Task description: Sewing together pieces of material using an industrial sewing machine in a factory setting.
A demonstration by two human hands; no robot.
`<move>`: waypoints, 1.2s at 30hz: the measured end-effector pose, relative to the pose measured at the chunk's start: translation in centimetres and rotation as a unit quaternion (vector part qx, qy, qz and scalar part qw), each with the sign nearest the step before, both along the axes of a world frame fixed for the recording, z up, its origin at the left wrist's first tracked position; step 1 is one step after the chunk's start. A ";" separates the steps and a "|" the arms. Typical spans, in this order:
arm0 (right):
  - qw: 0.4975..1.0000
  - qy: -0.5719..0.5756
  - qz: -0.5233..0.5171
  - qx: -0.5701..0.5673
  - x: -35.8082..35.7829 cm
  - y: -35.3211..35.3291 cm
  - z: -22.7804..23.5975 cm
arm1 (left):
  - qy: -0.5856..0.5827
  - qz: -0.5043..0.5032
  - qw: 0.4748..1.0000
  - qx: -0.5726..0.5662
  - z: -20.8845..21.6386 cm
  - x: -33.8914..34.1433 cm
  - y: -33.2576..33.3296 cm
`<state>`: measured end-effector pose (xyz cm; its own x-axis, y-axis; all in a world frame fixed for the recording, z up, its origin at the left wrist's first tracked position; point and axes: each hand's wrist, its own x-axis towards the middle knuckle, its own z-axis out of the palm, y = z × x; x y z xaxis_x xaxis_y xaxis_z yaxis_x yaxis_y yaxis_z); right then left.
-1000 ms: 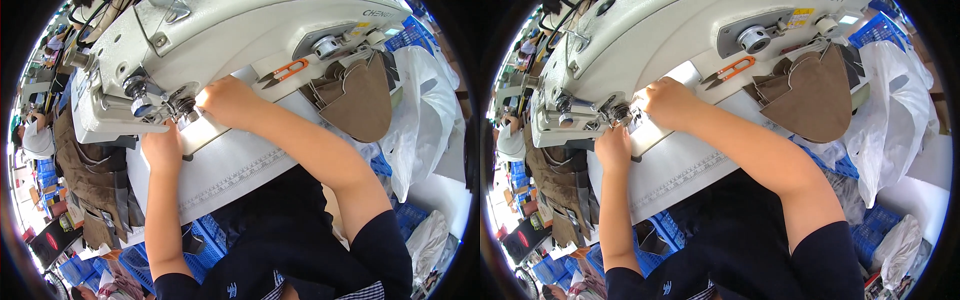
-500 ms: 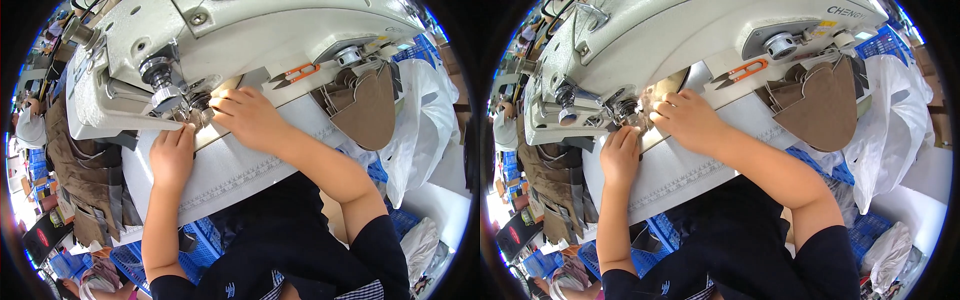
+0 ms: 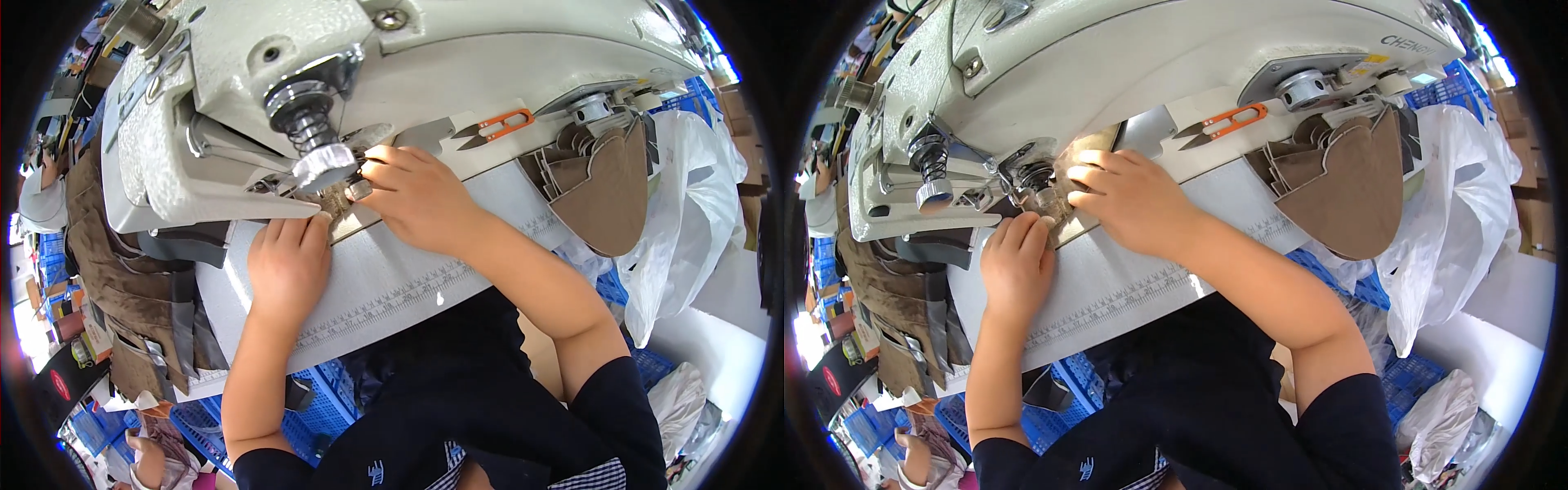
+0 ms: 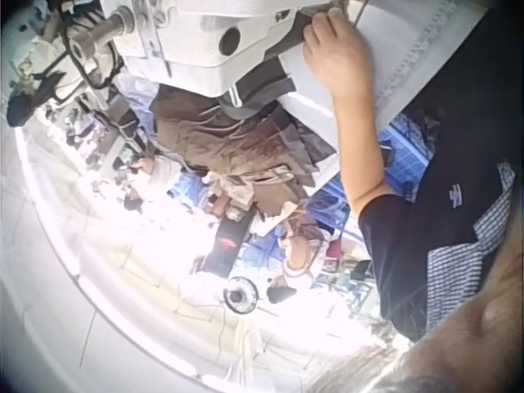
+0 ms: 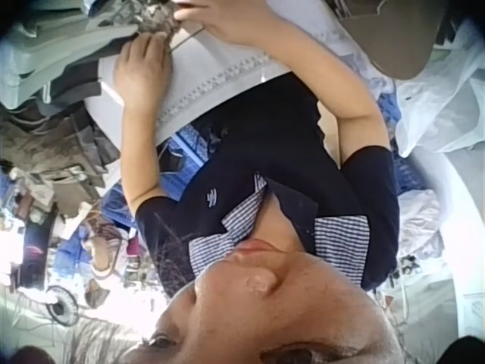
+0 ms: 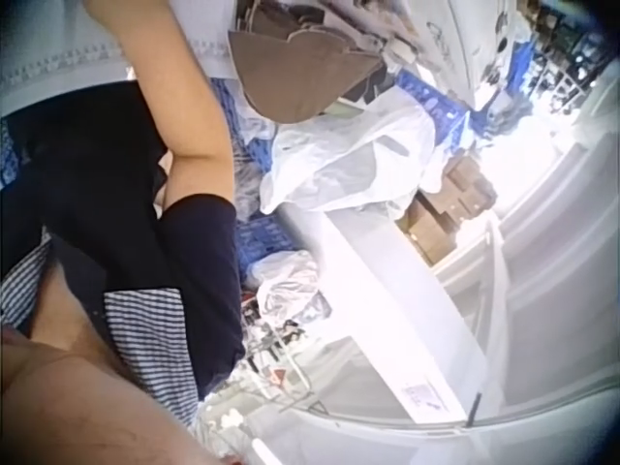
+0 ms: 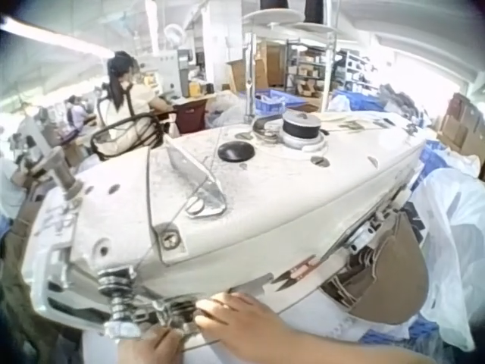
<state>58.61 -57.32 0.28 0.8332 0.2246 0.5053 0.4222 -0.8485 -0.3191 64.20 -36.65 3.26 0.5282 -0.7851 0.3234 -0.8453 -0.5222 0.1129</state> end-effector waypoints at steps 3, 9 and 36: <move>1.000 0.000 -0.006 -0.004 0.0 0.0 0.0 | 0.011 -0.008 1.000 -0.019 -0.2 0.3 0.0; 1.000 0.012 -0.004 -0.008 0.2 -0.1 0.3 | 0.013 0.007 1.000 -0.022 -1.1 0.7 0.3; 0.999 0.019 -0.007 -0.027 -0.1 -0.1 0.0 | 0.049 0.003 0.998 -0.031 -1.1 1.0 0.7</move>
<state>58.55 -57.42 0.25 0.8544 0.2389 0.4614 0.3992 -0.8702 -0.2887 65.17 -35.91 2.13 0.5643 -0.7621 0.3175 -0.8256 -0.5167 0.2270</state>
